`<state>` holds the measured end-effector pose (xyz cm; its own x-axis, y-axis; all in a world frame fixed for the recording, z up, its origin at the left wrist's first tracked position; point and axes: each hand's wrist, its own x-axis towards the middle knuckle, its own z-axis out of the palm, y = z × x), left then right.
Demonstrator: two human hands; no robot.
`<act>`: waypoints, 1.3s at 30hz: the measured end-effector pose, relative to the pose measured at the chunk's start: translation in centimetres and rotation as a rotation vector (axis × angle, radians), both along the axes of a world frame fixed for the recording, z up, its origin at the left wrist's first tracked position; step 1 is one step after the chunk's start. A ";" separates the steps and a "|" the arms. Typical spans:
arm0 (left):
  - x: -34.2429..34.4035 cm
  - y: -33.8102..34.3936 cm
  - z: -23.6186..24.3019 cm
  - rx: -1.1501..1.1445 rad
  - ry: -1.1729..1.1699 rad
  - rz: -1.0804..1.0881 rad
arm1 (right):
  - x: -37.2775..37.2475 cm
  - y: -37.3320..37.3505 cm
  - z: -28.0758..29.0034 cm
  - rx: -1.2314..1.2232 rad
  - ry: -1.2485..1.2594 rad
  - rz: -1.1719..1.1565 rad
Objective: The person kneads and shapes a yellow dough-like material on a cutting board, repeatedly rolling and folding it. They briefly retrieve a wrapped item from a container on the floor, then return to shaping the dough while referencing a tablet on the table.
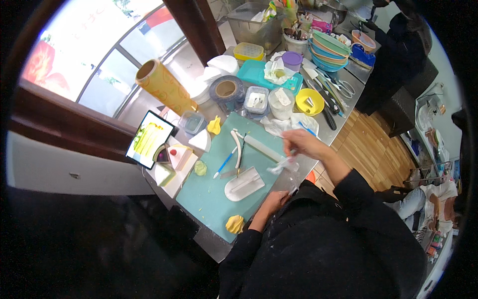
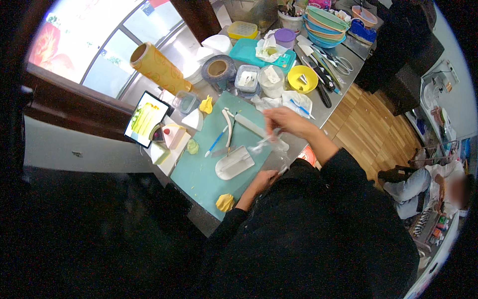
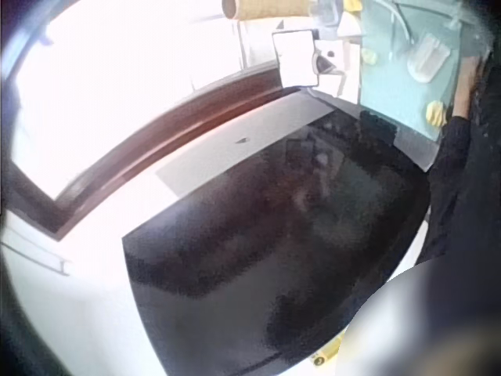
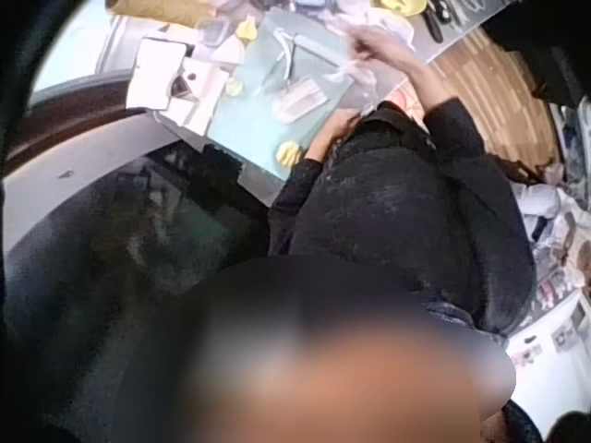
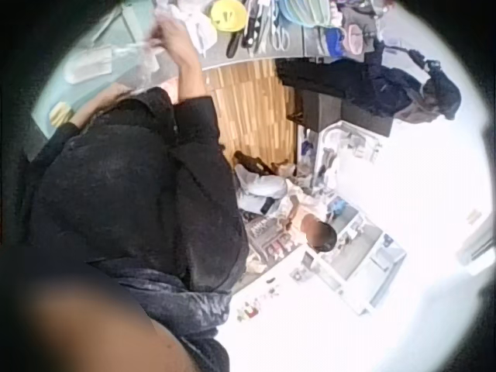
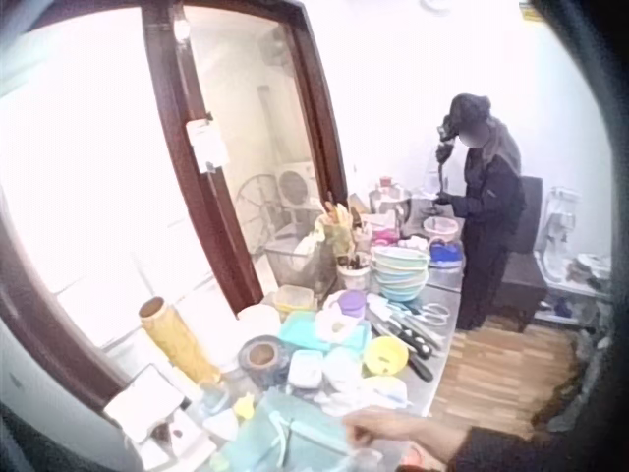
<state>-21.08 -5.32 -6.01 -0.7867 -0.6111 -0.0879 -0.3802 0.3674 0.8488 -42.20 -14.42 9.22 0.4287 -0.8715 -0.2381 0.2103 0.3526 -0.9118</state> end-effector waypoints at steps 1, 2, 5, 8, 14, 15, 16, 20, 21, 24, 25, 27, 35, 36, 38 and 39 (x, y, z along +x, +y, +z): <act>0.0 -0.2 0.0 0.026 0.026 -0.005 | -2.9 0.7 -1.9 -0.225 0.430 0.137; 0.0 -0.2 0.1 0.039 0.069 0.003 | -5.6 2.2 -4.2 0.057 0.597 0.204; -0.1 -0.3 0.8 0.070 0.120 0.003 | -11.1 6.4 -13.0 0.666 1.183 0.552; -0.4 0.2 2.0 -0.001 0.024 -0.093 | -10.2 9.1 -22.7 0.515 0.783 0.171; -2.0 2.9 6.1 -0.141 -0.055 -0.433 | -1.9 13.5 -28.7 0.955 0.104 -0.145; -2.4 3.6 7.0 -0.144 -0.007 -0.437 | -1.1 14.1 -27.4 1.000 0.134 -0.089; -3.0 4.3 7.8 -0.142 0.042 -0.455 | -0.5 15.0 -25.5 1.042 0.128 -0.053; -4.3 7.3 11.3 -0.123 0.166 -0.521 | -0.6 21.2 -15.8 1.017 -0.277 -0.231; -4.4 7.9 12.2 -0.115 0.183 -0.545 | -0.4 22.6 -13.8 0.935 -0.443 -0.297; -3.4 8.5 14.3 -0.158 0.255 -0.561 | -0.3 25.8 -10.5 0.799 -0.722 -0.360; -2.9 8.5 14.9 -0.177 0.269 -0.560 | 0.2 26.5 -10.1 0.739 -0.832 -0.353; -1.9 8.0 15.9 -0.271 0.239 -0.569 | 0.7 26.0 -10.2 0.639 -0.715 -0.351; -1.0 -1.9 18.0 -0.013 0.463 0.152 | 1.6 11.2 -7.2 -0.047 -0.378 -0.603; -1.6 -3.0 17.4 0.412 0.712 0.481 | 2.5 10.2 -6.2 -0.080 -0.287 -0.638; -2.0 -4.1 16.4 0.838 0.622 0.532 | 4.9 9.9 -4.5 -0.185 -0.176 -0.718; -2.0 -4.4 15.9 1.045 0.591 0.564 | 6.2 10.5 -3.9 -0.249 -0.153 -0.735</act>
